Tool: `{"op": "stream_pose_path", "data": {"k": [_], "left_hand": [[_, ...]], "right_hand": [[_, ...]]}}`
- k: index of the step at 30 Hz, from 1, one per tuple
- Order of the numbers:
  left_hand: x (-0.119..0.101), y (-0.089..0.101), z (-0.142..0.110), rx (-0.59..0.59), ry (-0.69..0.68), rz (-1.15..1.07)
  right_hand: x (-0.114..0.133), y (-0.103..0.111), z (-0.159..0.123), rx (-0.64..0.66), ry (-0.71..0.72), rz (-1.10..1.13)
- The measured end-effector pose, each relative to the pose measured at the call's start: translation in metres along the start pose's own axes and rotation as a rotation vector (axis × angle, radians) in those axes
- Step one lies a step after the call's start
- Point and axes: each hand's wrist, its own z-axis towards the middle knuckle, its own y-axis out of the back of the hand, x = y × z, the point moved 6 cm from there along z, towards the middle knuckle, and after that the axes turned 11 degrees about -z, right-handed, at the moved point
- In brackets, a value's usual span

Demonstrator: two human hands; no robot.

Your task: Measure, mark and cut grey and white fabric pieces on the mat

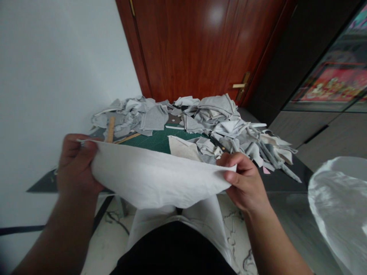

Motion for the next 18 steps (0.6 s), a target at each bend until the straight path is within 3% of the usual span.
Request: {"op": "stream_pose_path", "data": {"k": [7,14,18], "left_hand": [[-0.008,-0.001,-0.001,-0.066,-0.020,0.037],[0.008,0.007,-0.006,-0.105,0.186,0.072],[0.013,0.008,-0.007,-0.102,0.231,0.060]], "right_hand": [[0.002,0.011,-0.002,0.007,0.056,-0.043],[0.002,0.033,-0.008,-0.186,-0.009,-0.118],[0.003,0.040,-0.007,-0.271,-0.029,-0.144]]}}
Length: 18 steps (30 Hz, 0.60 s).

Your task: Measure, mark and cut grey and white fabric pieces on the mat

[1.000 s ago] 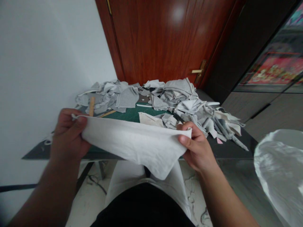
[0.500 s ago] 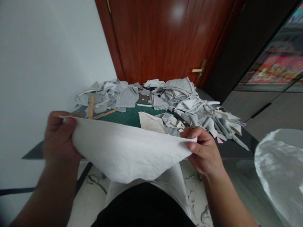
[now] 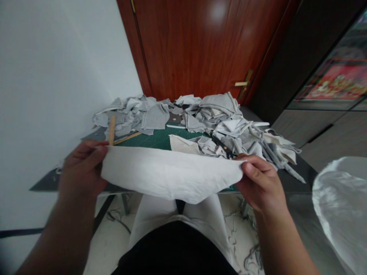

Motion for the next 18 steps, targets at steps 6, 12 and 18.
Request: {"op": "stream_pose_path", "data": {"k": [6,12,18], "left_hand": [[0.011,-0.003,0.013,0.002,-0.002,0.021],[0.022,-0.039,-0.013,0.063,-0.146,0.206],[0.039,-0.079,-0.055,0.321,-0.095,0.341]], "right_hand": [[-0.013,0.003,0.025,-0.175,-0.046,-0.199],[0.015,-0.072,0.010,-0.107,0.222,-0.622],[0.031,-0.154,-0.021,0.098,0.535,-0.764]]}}
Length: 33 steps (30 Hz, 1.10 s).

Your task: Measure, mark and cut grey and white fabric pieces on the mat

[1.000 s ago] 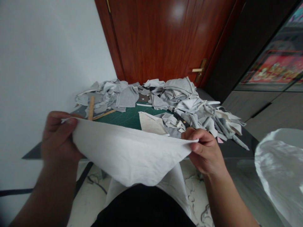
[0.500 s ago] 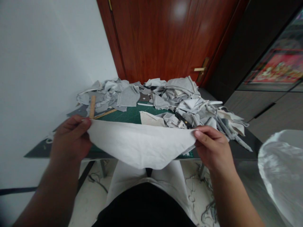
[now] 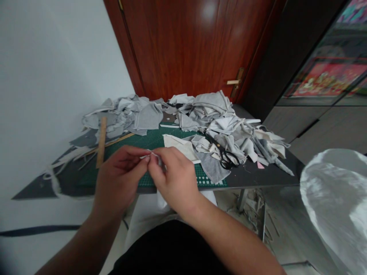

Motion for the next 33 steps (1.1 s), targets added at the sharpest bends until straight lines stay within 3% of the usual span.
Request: {"op": "stream_pose_path", "data": {"k": [10,16,18,20,22,25,28,33], "left_hand": [[-0.006,-0.005,-0.012,0.175,0.060,0.064],[0.006,0.011,0.007,0.119,-0.086,0.205],[0.025,0.010,0.015,0.258,0.054,0.182],[0.045,0.005,0.014,0.459,0.287,0.040],[0.055,0.002,0.010,0.536,0.430,-0.113],[0.059,0.002,0.008,0.495,0.471,-0.285],[0.058,-0.006,0.004,0.543,0.508,-0.419],[0.051,-0.013,0.008,0.713,0.450,-0.315]], "right_hand": [[-0.011,-0.003,-0.011,0.083,0.162,0.003],[-0.018,0.014,-0.003,0.019,0.009,0.152],[-0.022,0.017,-0.001,0.008,-0.053,0.230],[-0.025,0.018,0.000,0.005,-0.099,0.289],[-0.027,0.019,0.001,0.008,-0.129,0.341],[-0.029,0.022,0.002,0.005,-0.156,0.406],[-0.032,0.024,0.003,0.007,-0.179,0.442],[-0.031,0.025,0.003,0.074,-0.152,0.464]]}}
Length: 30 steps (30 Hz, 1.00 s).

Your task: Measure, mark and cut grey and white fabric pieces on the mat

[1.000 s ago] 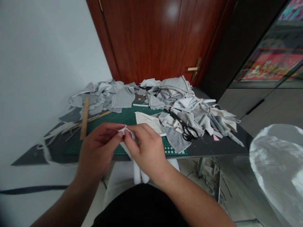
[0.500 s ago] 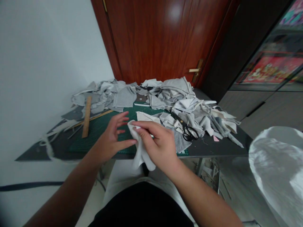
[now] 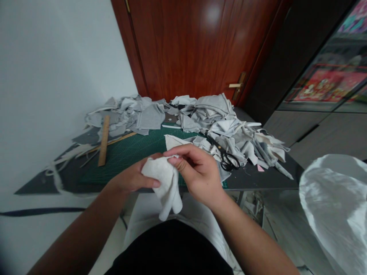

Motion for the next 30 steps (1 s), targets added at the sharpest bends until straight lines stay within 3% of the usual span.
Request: {"op": "stream_pose_path", "data": {"k": [5,11,17,21,27,30], "left_hand": [[-0.029,0.003,-0.004,0.043,-0.184,0.204],[-0.041,-0.007,-0.014,0.141,-0.047,0.591],[-0.041,-0.028,-0.017,0.250,0.037,0.740],[-0.031,-0.023,-0.019,0.190,0.142,0.860],[-0.050,-0.008,-0.022,0.172,0.092,0.883],[-0.060,0.004,-0.023,0.076,0.041,0.818]], "right_hand": [[0.002,0.006,-0.002,0.013,0.044,0.003],[0.006,0.010,-0.002,0.053,0.079,-0.065],[0.013,0.005,-0.003,0.141,0.135,-0.124],[0.017,0.007,-0.005,0.152,0.177,-0.156],[0.014,0.015,-0.007,0.155,0.195,-0.222],[0.006,0.019,-0.008,0.125,0.166,-0.232]]}}
